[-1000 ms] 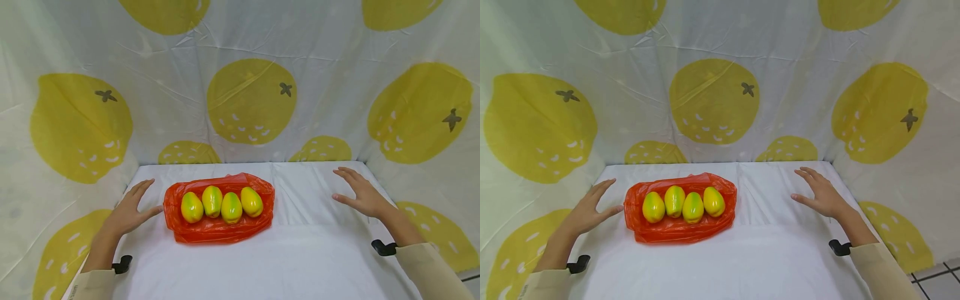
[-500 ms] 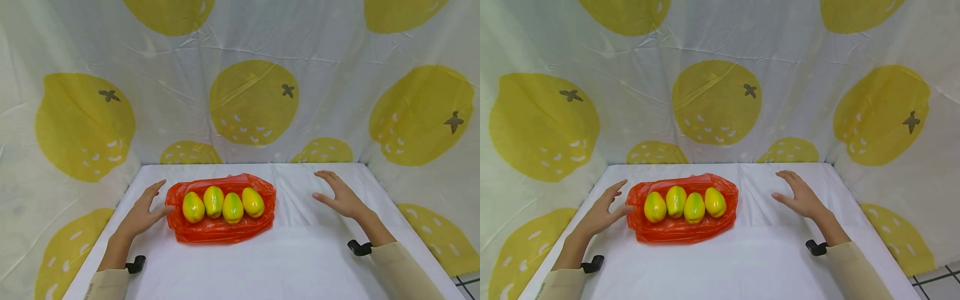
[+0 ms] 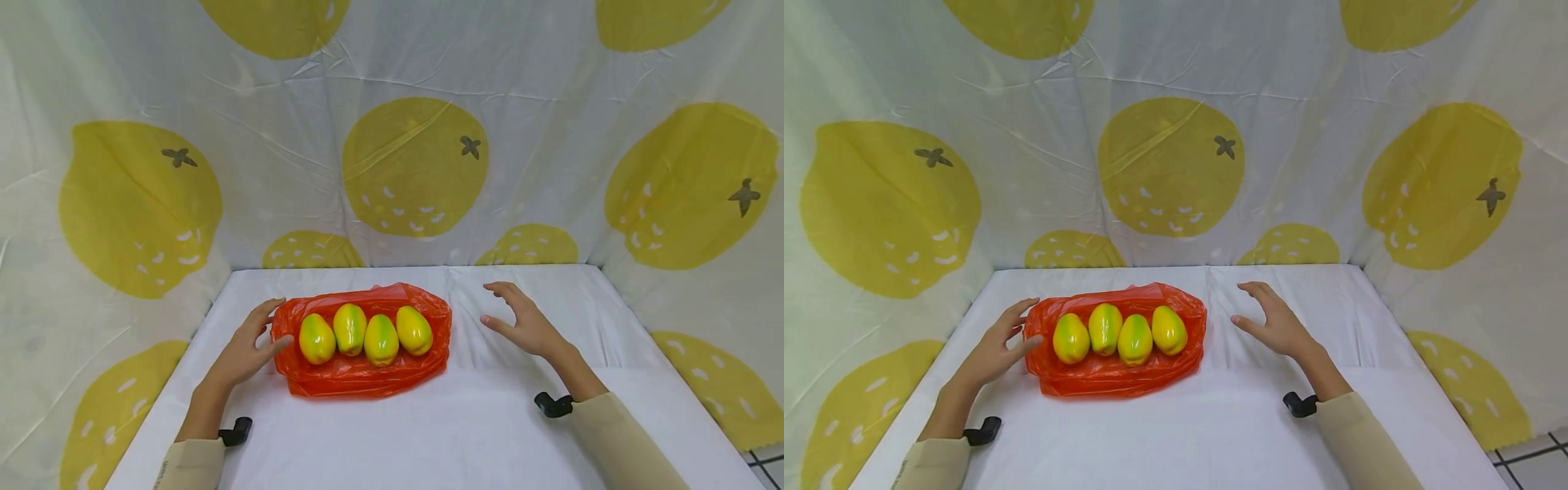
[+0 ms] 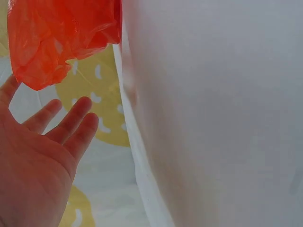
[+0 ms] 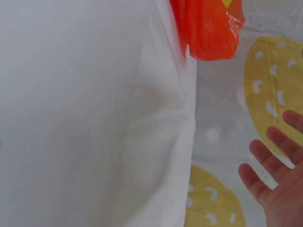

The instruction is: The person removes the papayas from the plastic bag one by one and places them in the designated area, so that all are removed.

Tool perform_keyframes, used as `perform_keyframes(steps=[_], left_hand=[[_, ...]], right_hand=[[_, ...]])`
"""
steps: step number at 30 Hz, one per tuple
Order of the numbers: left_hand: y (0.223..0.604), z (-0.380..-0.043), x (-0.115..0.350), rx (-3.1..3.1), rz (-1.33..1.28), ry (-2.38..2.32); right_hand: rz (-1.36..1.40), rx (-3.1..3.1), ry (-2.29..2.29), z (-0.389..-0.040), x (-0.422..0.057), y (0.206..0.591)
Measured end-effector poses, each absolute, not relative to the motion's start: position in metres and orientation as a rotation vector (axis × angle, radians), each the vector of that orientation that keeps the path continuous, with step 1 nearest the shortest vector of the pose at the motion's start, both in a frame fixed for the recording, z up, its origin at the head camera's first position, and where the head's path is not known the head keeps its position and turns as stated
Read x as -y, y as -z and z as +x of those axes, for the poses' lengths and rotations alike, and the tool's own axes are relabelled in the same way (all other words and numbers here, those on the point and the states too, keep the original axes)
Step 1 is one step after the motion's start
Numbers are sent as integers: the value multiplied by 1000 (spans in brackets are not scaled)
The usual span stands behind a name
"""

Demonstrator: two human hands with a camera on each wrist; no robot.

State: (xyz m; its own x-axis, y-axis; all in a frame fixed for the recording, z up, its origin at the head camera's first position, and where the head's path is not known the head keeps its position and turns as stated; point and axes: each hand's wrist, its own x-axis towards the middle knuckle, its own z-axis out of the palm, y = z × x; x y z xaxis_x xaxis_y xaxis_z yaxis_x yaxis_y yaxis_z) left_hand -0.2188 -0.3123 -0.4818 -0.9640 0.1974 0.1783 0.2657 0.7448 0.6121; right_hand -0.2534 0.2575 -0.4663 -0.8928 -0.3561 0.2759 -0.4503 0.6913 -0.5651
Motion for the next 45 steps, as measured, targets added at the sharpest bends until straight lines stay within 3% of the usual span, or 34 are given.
perform_keyframes(steps=[24,45], left_hand=[[492,-219,298,2866,-399,1146],[497,-229,291,2892,-356,1165]], right_hand=[[770,2672,-1252,-252,-184,478],[816,2677,-1211,-247,-148,482]])
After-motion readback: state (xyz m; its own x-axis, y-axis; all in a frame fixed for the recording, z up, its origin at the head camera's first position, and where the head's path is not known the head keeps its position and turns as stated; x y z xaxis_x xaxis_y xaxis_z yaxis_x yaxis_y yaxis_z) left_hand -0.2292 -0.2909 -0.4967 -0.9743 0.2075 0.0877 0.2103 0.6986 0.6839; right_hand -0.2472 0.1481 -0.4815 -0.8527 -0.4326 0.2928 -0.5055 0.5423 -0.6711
